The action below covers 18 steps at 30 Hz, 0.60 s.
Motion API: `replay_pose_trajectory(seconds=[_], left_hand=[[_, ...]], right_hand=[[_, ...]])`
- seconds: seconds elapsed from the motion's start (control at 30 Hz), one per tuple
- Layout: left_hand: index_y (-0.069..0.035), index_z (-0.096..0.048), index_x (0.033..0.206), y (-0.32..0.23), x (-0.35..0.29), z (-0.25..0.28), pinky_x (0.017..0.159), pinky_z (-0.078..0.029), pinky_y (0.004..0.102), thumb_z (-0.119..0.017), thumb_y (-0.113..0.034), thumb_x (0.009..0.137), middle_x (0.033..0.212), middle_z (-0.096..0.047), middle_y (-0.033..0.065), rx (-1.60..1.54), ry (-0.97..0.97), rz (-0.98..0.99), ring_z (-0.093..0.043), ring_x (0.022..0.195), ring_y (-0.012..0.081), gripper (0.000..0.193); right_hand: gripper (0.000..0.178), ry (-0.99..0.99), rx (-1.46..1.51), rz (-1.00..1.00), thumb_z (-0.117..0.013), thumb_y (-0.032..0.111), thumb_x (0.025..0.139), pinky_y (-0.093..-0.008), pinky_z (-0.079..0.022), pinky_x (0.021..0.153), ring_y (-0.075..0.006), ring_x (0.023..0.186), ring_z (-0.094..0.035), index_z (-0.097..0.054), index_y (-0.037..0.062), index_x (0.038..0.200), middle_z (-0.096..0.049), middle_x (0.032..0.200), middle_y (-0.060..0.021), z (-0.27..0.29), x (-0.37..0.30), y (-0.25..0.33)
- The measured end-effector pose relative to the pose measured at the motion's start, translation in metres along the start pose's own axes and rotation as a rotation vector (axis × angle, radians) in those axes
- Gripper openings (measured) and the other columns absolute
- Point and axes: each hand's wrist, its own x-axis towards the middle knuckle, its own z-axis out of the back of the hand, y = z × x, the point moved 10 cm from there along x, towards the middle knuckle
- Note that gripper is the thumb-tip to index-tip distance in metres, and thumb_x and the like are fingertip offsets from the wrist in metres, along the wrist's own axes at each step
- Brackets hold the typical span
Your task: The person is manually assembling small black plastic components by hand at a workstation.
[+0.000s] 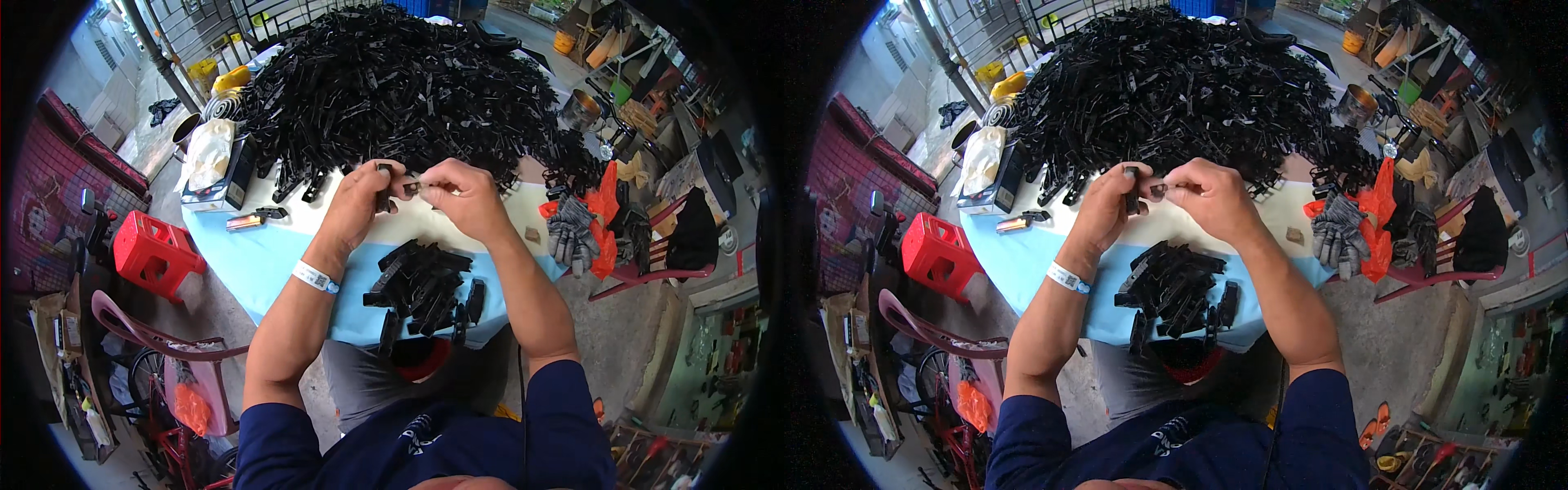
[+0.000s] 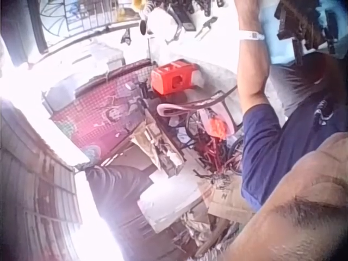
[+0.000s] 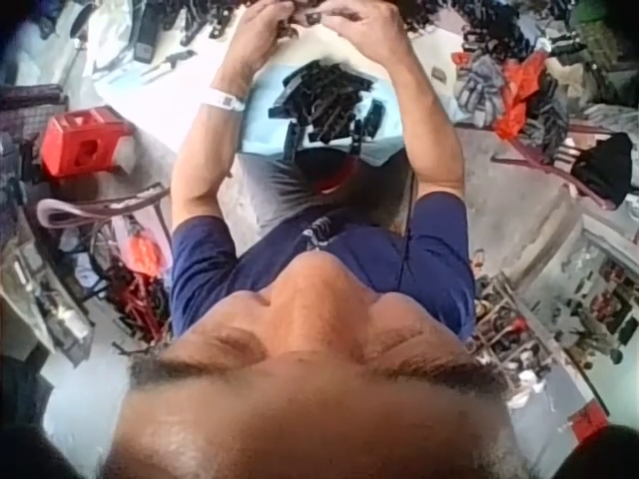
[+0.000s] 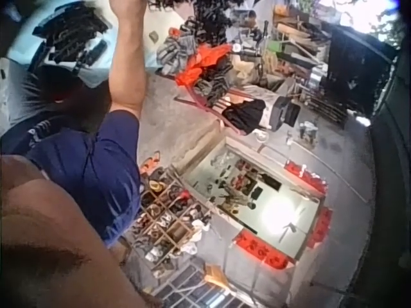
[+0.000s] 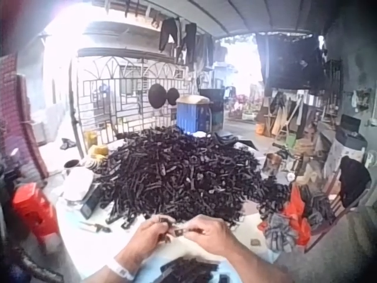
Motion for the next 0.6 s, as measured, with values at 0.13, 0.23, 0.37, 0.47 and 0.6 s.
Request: replay_pose_trajectory(seconds=[0.13,0.23,0.37,0.47,0.6], left_hand=[[-0.002,-0.070,0.115,-0.009,0.002,0.008,0.074,-0.048,0.0253,-0.057,-0.014,0.096,0.092,-0.068,0.0012,-0.123,-0.086,-0.063,-0.061,0.084,0.0096,0.026],[-0.001,-0.072,0.114,-0.009,0.002,0.024,0.073,-0.048,0.0244,-0.063,-0.013,0.094,0.089,-0.066,-0.0010,-0.027,-0.156,-0.131,-0.058,0.081,0.0077,0.024],[-0.003,-0.072,0.106,-0.007,0.003,0.032,0.069,-0.048,0.0235,-0.067,-0.012,0.094,0.086,-0.066,-0.0011,-0.065,-0.206,-0.206,-0.056,0.073,0.0059,0.016],[-0.004,-0.070,0.105,-0.006,0.004,0.034,0.063,-0.049,0.0234,-0.066,-0.013,0.096,0.087,-0.067,0.0004,-0.085,-0.250,-0.231,-0.058,0.071,0.0071,0.013],[-0.003,-0.067,0.112,-0.012,0.000,0.018,0.060,-0.052,0.0235,-0.062,-0.013,0.099,0.088,-0.069,0.0035,-0.002,-0.248,-0.180,-0.066,0.072,0.0105,0.017]], right_hand=[[0.013,-0.074,0.437,-0.187,-0.074,-0.001,0.089,-0.0247,-0.054,0.071,-0.0083,0.079,-0.065,-0.071,0.0002,0.101,-0.070,0.087,-0.0034,0.012,0.001,-0.018],[0.010,0.020,0.512,-0.211,-0.073,-0.002,0.089,-0.0251,-0.054,0.072,-0.0093,0.079,-0.065,-0.071,-0.0005,0.098,-0.070,0.088,-0.0036,-0.003,-0.001,-0.014],[0.011,0.225,0.560,-0.215,-0.075,0.000,0.088,-0.0246,-0.053,0.073,-0.0076,0.081,-0.065,-0.072,0.0008,0.099,-0.071,0.088,-0.0016,-0.039,-0.007,0.002],[0.009,0.343,0.470,-0.141,-0.074,0.002,0.089,-0.0250,-0.051,0.072,-0.0063,0.080,-0.063,-0.073,0.0022,0.098,-0.070,0.087,0.0005,-0.057,-0.012,0.014],[0.010,0.202,0.404,-0.132,-0.074,0.001,0.090,-0.0235,-0.053,0.071,-0.0079,0.080,-0.065,-0.071,-0.0006,0.100,-0.071,0.089,-0.0016,-0.042,-0.005,0.002]])
